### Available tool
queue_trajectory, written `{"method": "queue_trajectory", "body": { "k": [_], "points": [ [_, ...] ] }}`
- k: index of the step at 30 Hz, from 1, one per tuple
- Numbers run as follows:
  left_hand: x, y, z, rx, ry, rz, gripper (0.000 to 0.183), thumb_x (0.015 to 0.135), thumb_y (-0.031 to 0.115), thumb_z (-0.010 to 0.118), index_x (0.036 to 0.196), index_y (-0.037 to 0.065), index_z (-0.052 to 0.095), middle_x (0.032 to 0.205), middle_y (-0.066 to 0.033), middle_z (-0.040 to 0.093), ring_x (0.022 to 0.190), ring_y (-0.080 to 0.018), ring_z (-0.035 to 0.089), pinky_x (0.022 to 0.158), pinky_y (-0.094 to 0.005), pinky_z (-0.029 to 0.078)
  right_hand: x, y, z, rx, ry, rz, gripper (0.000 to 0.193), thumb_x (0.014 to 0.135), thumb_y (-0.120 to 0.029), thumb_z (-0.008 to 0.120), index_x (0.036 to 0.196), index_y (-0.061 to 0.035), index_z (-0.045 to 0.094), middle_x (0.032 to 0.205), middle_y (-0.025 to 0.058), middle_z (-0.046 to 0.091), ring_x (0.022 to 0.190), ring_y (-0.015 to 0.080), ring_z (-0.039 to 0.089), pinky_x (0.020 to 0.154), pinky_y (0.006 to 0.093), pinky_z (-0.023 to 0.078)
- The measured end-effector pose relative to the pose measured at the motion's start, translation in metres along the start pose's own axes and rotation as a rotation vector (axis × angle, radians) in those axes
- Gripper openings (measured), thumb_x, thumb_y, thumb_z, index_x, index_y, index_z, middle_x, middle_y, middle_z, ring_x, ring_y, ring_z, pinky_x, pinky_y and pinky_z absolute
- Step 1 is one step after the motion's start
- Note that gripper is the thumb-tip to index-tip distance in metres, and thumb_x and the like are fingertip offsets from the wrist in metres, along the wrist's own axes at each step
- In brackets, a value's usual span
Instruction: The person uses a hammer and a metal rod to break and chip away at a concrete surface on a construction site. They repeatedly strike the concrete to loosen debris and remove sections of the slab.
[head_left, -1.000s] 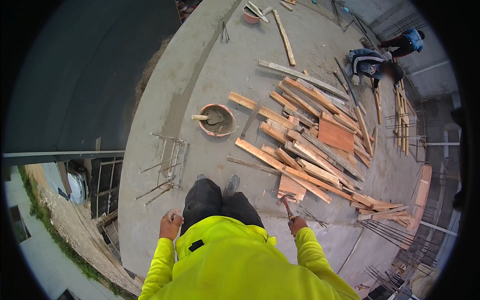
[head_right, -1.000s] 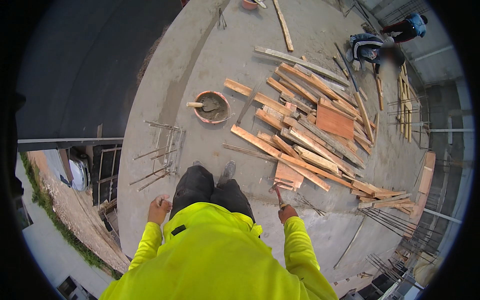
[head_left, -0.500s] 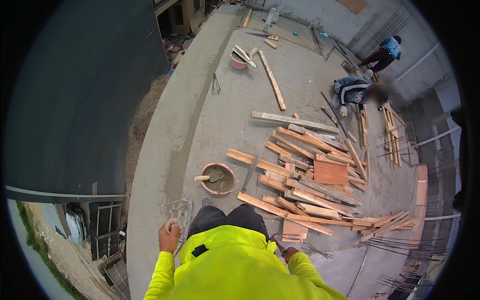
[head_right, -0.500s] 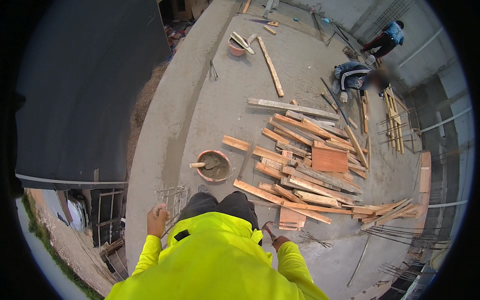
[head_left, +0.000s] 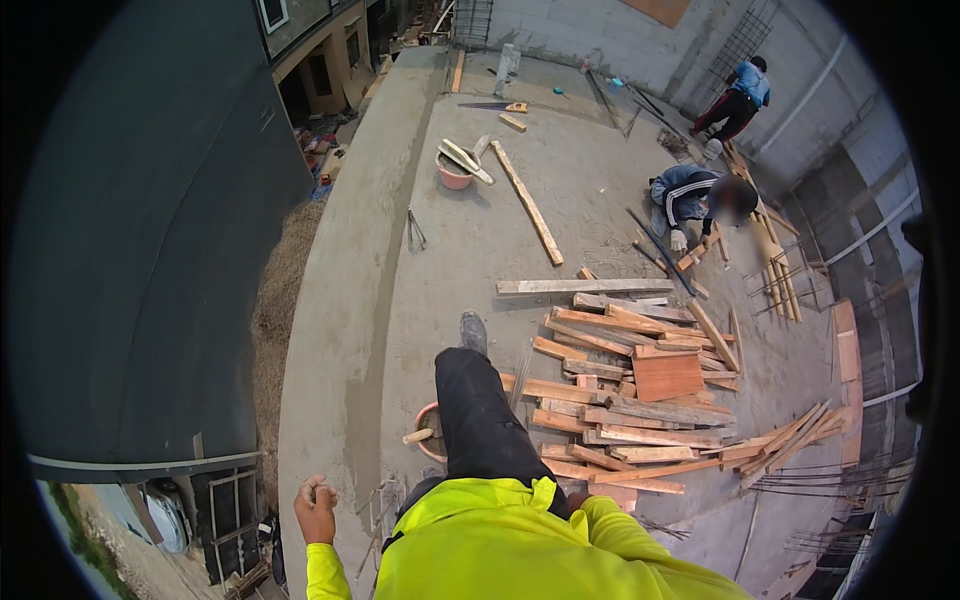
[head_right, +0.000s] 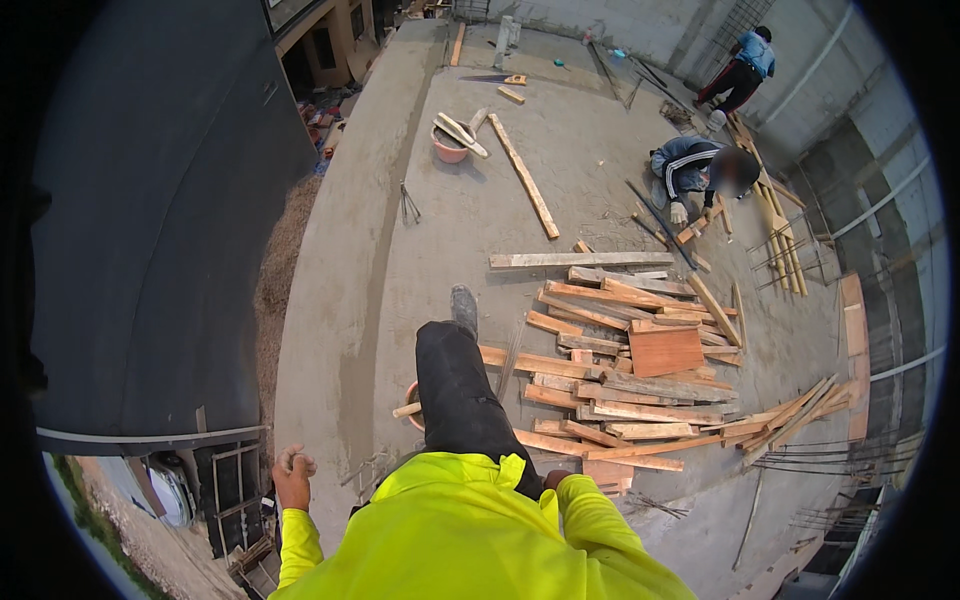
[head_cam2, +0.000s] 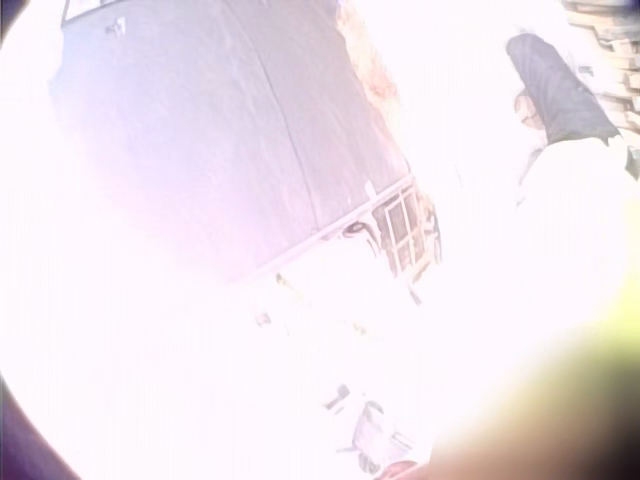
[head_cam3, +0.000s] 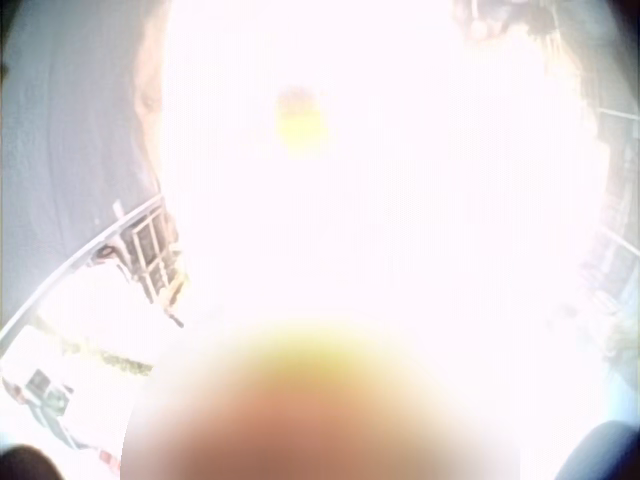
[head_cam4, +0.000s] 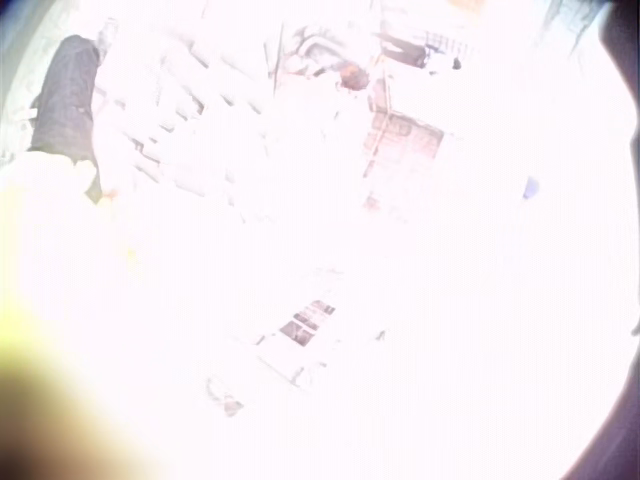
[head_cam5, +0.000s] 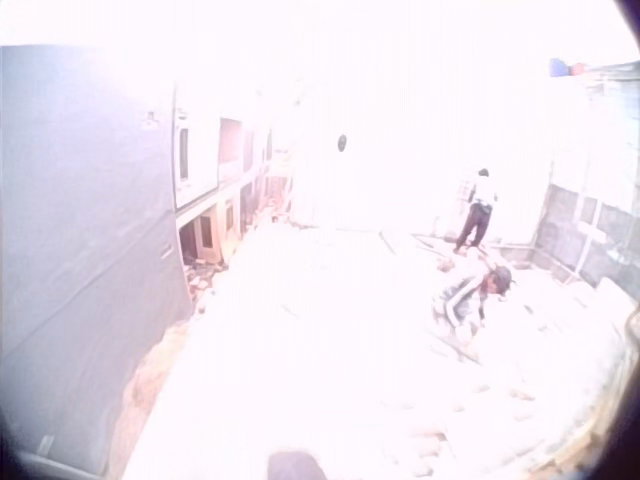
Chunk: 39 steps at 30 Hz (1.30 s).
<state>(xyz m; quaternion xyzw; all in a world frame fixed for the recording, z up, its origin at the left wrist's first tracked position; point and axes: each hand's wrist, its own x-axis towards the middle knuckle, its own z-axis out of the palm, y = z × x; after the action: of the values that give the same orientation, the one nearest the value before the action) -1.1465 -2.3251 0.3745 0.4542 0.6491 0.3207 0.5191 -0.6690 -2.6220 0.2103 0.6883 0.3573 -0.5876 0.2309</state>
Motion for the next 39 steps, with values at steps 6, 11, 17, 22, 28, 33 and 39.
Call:
{"method": "queue_trajectory", "body": {
  "k": [6, 11, 17, 22, 28, 33, 39],
  "points": [
    [0.06, 0.003, 0.045, -0.063, 0.217, -0.119, 0.027, 0.09, 0.007, 0.05, 0.113, -0.005, 0.058, 0.077, -0.0079, 0.064, 0.063, -0.0146, 0.061, 0.057, -0.0268, 0.051, 0.079, -0.045, -0.193, -0.352, -0.005, -0.04, 0.037, 0.083, -0.033, 0.063, 0.104, -0.0048, 0.075, 0.105, 0.0206, 0.072, 0.1, 0.0345, 0.07, 0.088, 0.047, 0.053],
    [0.186, 0.087, 0.173, 0.056, 0.283, -0.153, 0.029, 0.09, 0.009, 0.051, 0.114, -0.005, 0.058, 0.078, -0.0085, 0.064, 0.064, -0.0157, 0.062, 0.058, -0.0263, 0.052, 0.144, -0.092, -0.415, -0.35, 0.009, -0.047, 0.039, 0.085, -0.025, 0.06, 0.116, -0.0034, 0.069, 0.11, 0.0201, 0.071, 0.103, 0.0346, 0.07, 0.09, 0.0464, 0.053],
    [0.318, 0.2, 0.275, 0.256, 0.07, -0.015, 0.031, 0.091, 0.01, 0.051, 0.117, -0.006, 0.057, 0.081, -0.0108, 0.067, 0.069, -0.0176, 0.065, 0.061, -0.0279, 0.053, 0.094, -0.13, -0.626, 0.236, 0.406, 0.036, 0.042, 0.084, -0.027, 0.066, 0.115, 0.0019, 0.066, 0.104, 0.0219, 0.072, 0.096, 0.0348, 0.071, 0.084, 0.0448, 0.056],
    [0.398, 0.251, 0.293, 0.179, -0.036, -0.081, 0.03, 0.091, 0.01, 0.052, 0.116, -0.006, 0.057, 0.081, -0.0114, 0.067, 0.069, -0.0183, 0.065, 0.061, -0.0291, 0.053, 0.064, -0.131, -0.7, 0.631, 0.591, -0.127, 0.044, 0.085, -0.028, 0.067, 0.115, 0.0024, 0.059, 0.093, 0.0246, 0.071, 0.079, 0.0347, 0.072, 0.076, 0.0443, 0.057],
    [0.496, 0.255, 0.339, 0.288, -0.098, -0.129, 0.023, 0.091, 0.01, 0.055, 0.109, -0.005, 0.059, 0.079, -0.011, 0.066, 0.065, -0.0179, 0.063, 0.057, -0.0303, 0.05, 0.084, -0.105, -0.675, 0.846, 0.624, 0.03, 0.055, 0.076, -0.033, 0.072, 0.114, 0.0038, 0.055, 0.102, 0.0284, 0.068, 0.098, 0.0409, 0.067, 0.087, 0.0457, 0.053],
    [0.595, 0.208, 0.365, 0.431, -0.228, -0.196, 0.018, 0.091, 0.009, 0.057, 0.102, -0.005, 0.061, 0.076, -0.0106, 0.065, 0.061, -0.0176, 0.06, 0.055, -0.0314, 0.049, 0.088, -0.079, -0.63, 0.855, 0.494, 0.31, 0.051, 0.077, -0.029, 0.069, 0.116, 0.004, 0.061, 0.11, 0.0282, 0.068, 0.107, 0.0403, 0.066, 0.092, 0.0439, 0.053],
    [0.754, 0.263, 0.428, 0.593, -0.466, -0.245, 0.018, 0.092, 0.008, 0.055, 0.104, -0.004, 0.061, 0.074, -0.0106, 0.065, 0.057, -0.0174, 0.06, 0.051, -0.0314, 0.049, 0.091, -0.079, -0.59, 0.748, 0.292, 0.428, 0.038, 0.082, -0.025, 0.063, 0.111, -0.0029, 0.072, 0.104, 0.0204, 0.072, 0.098, 0.0331, 0.071, 0.084, 0.0429, 0.057]
  ]
}}
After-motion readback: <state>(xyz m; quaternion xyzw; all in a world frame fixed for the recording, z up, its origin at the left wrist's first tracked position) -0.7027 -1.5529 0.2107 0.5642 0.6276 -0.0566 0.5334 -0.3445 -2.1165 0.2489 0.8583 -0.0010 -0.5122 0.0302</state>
